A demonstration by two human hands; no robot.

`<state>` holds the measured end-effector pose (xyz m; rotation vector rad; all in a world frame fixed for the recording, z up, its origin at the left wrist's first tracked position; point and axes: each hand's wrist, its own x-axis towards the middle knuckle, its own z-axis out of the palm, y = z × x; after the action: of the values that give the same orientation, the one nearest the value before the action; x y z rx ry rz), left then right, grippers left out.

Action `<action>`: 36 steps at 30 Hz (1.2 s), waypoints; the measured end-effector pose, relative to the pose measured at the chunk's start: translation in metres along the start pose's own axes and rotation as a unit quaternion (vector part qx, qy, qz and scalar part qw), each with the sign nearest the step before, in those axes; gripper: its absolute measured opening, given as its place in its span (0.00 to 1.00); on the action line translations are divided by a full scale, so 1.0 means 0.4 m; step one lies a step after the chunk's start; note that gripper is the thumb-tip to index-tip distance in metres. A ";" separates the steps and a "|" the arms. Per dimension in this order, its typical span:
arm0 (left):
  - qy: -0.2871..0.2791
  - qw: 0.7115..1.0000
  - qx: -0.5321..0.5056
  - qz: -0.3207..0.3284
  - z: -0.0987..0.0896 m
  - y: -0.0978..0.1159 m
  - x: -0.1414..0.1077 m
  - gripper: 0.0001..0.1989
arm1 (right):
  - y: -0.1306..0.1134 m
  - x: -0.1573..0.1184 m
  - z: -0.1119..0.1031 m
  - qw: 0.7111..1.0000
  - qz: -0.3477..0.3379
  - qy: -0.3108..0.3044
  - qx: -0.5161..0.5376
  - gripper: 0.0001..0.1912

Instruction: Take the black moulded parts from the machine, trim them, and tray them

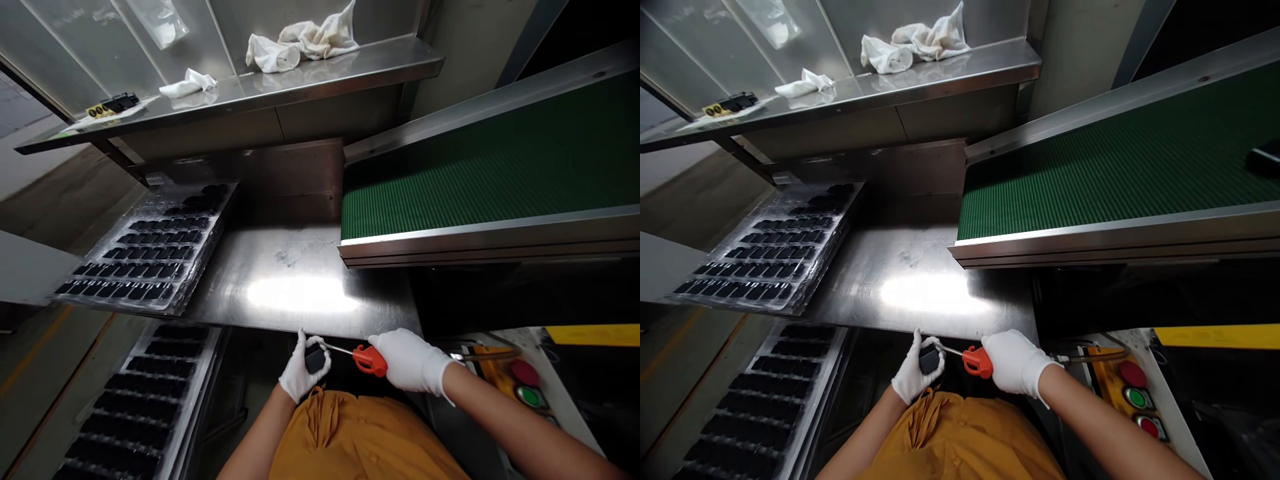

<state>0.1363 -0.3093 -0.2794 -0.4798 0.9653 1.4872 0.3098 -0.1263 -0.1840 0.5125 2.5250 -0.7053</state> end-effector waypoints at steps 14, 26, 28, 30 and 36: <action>-0.188 0.980 0.045 0.037 0.185 0.012 -0.108 0.28 | 0.114 -0.215 -0.346 0.756 0.184 0.626 0.052 0.22; -0.142 0.987 0.060 0.034 0.295 0.011 -0.181 0.24 | 0.181 -0.136 -0.349 0.770 0.230 0.556 -0.212 0.29; -0.137 0.986 0.083 0.041 0.298 0.010 -0.183 0.28 | 0.181 -0.135 -0.341 0.773 0.228 0.544 -0.236 0.34; -0.126 0.983 0.118 0.058 0.297 0.009 -0.181 0.29 | 0.184 -0.128 -0.335 0.777 0.227 0.534 -0.244 0.37; -0.046 0.963 0.237 0.122 0.288 0.034 -0.186 0.29 | 0.171 -0.085 -0.328 0.780 0.222 0.559 -0.171 0.40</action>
<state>0.1641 -0.2625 -0.1528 0.0572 1.2938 1.4163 0.3258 -0.0057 -0.0929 1.6995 3.1825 0.4230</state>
